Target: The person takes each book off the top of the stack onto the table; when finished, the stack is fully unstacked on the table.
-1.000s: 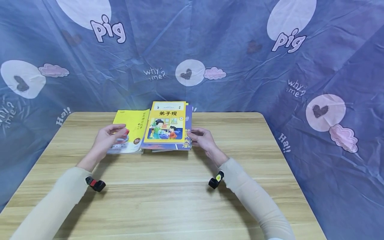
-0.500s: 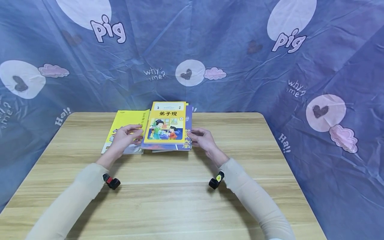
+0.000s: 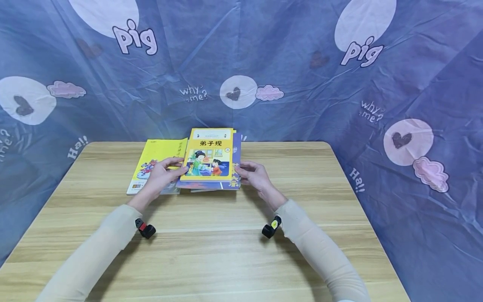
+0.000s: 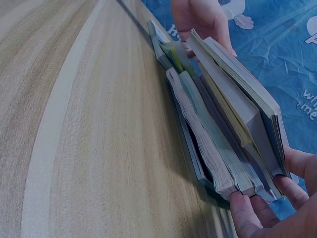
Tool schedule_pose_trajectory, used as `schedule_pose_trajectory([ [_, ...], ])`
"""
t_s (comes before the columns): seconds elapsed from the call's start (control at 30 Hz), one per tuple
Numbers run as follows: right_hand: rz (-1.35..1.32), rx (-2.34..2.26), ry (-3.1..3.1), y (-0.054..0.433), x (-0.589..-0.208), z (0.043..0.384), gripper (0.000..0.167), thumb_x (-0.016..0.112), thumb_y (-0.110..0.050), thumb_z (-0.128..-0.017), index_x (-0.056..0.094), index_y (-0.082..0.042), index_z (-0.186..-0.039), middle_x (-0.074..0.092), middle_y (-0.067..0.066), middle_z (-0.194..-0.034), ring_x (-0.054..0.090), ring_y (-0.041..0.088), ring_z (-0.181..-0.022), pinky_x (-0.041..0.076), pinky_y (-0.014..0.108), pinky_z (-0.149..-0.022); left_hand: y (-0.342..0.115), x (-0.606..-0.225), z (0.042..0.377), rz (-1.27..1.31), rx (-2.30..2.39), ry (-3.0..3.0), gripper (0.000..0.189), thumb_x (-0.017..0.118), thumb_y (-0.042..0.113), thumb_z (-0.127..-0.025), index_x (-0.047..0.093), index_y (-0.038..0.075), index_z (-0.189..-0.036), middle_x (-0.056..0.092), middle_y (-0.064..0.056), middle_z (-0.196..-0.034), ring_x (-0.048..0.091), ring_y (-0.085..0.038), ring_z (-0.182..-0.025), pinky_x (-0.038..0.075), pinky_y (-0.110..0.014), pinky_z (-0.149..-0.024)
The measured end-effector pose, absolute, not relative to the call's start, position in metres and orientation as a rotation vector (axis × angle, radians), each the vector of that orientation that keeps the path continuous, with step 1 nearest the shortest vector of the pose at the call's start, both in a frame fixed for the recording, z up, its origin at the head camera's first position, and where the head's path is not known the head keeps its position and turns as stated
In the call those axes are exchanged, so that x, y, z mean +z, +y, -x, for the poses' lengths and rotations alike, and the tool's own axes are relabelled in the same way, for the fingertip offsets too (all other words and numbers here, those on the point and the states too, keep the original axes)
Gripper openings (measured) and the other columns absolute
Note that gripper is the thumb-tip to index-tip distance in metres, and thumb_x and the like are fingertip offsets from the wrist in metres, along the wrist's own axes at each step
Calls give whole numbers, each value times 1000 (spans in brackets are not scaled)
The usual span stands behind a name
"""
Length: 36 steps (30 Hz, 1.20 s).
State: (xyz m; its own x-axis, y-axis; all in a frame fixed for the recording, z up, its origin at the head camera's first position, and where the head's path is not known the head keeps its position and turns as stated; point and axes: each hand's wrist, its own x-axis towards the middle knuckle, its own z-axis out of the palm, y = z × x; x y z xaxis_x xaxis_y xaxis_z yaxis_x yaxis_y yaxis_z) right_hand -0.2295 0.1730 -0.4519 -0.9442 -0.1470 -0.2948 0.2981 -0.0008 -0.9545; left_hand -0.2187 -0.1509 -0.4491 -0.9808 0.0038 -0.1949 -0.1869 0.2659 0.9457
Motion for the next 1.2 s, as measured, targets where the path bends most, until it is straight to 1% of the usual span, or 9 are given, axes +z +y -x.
schedule_pose_trajectory([
  [0.2,-145,-2026,1963,173,-451,228,49,69,-7,-101,54,7,-146,70,-2,-110,73,8,-85,68,28,-87,-151,-451,218,157,1797,2367,63,85,30,-91,61,14,-147,56,-14,-138,65,-20,-101,58,-15,-74],
  [0.33,-147,-2017,1976,174,-450,228,49,69,-7,-101,54,6,-147,70,-1,-113,73,9,-85,68,29,-87,-152,-450,217,141,1788,2364,64,85,31,-92,60,15,-148,56,-14,-138,64,-20,-102,58,-15,-73],
  [0.57,-154,-2006,1977,172,-449,228,50,70,-8,-101,54,5,-147,70,2,-117,73,10,-87,67,33,-92,-155,-449,215,133,1767,2345,65,83,32,-93,58,15,-150,55,-16,-142,65,-25,-111,60,-15,-79],
  [0.7,-155,-2008,1976,172,-449,228,49,70,-8,-101,54,5,-146,70,2,-115,73,11,-88,67,33,-94,-158,-449,215,135,1757,2327,66,82,33,-94,55,15,-152,54,-17,-146,66,-28,-118,60,-15,-82],
  [0.77,-153,-2009,1975,172,-449,228,49,70,-8,-101,54,5,-146,70,1,-114,73,11,-88,67,33,-94,-160,-449,215,137,1762,2310,67,81,32,-95,54,14,-153,54,-18,-147,66,-28,-119,60,-16,-81],
  [0.93,-147,-2014,1969,173,-450,228,50,70,-8,-101,55,6,-146,70,-2,-111,73,10,-87,67,33,-93,-165,-450,213,130,1772,2280,67,79,33,-97,52,12,-155,54,-20,-148,67,-23,-113,62,-18,-79],
  [1.0,-147,-2018,1968,173,-450,228,50,70,-8,-101,55,6,-146,70,-3,-109,73,10,-86,67,33,-93,-167,-451,213,120,1774,2276,67,78,33,-98,51,10,-155,55,-21,-147,66,-19,-110,63,-20,-80],
  [1.2,-148,-2024,1968,173,-451,228,48,69,-7,-102,55,7,-145,71,-5,-100,73,10,-85,67,33,-92,-173,-451,209,115,1813,2196,65,73,26,-101,47,3,-156,57,-23,-143,70,-9,-95,68,-28,-83],
])
